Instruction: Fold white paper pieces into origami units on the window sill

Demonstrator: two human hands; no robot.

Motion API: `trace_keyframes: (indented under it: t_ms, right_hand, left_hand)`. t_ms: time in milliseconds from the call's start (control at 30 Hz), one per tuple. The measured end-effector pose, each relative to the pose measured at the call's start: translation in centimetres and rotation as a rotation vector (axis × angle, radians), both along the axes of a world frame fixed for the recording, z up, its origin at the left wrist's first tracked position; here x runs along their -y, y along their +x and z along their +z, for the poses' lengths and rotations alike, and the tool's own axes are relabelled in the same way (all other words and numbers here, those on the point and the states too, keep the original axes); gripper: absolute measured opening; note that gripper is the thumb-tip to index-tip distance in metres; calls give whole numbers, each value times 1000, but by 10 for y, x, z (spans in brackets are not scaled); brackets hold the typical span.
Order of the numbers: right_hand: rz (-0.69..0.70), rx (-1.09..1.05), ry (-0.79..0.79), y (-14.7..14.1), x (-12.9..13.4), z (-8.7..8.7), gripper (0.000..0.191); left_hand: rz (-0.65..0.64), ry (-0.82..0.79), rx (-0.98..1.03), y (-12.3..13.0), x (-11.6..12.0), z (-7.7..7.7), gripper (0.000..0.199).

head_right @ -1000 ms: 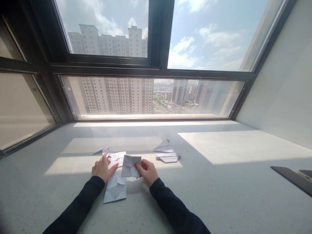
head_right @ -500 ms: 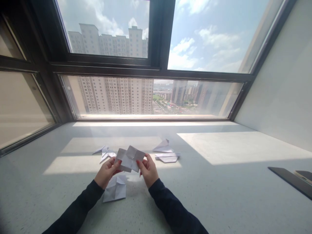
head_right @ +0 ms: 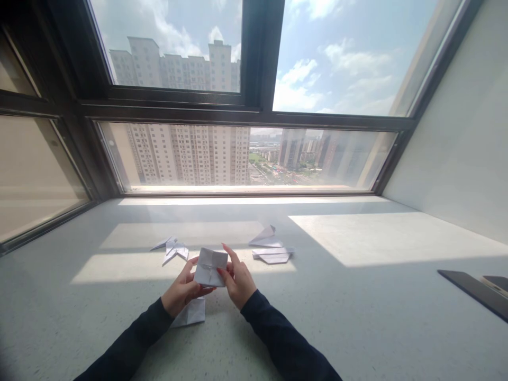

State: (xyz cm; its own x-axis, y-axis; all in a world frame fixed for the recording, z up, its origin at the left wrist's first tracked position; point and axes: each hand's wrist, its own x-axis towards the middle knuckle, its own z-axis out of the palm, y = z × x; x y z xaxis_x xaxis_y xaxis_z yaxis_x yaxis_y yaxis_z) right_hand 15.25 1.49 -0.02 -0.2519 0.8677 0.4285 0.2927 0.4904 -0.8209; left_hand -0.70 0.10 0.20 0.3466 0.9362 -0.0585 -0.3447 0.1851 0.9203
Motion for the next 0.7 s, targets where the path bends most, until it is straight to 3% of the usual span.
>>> trace_keyframes:
  t_ms: [233,533,700]
  right_hand:
    - [52,59,-25,-1,0,-1,55]
    - [0,-69,-67,1,-4,-8,52]
    - [54,-237,-170,1,-8,-11,57]
  left_hand:
    - [-25,-42,52,0,0,-1,79]
    - [31,-25,12,2,-1,4,48]
    - [49,-42,46,2,-1,6,44]
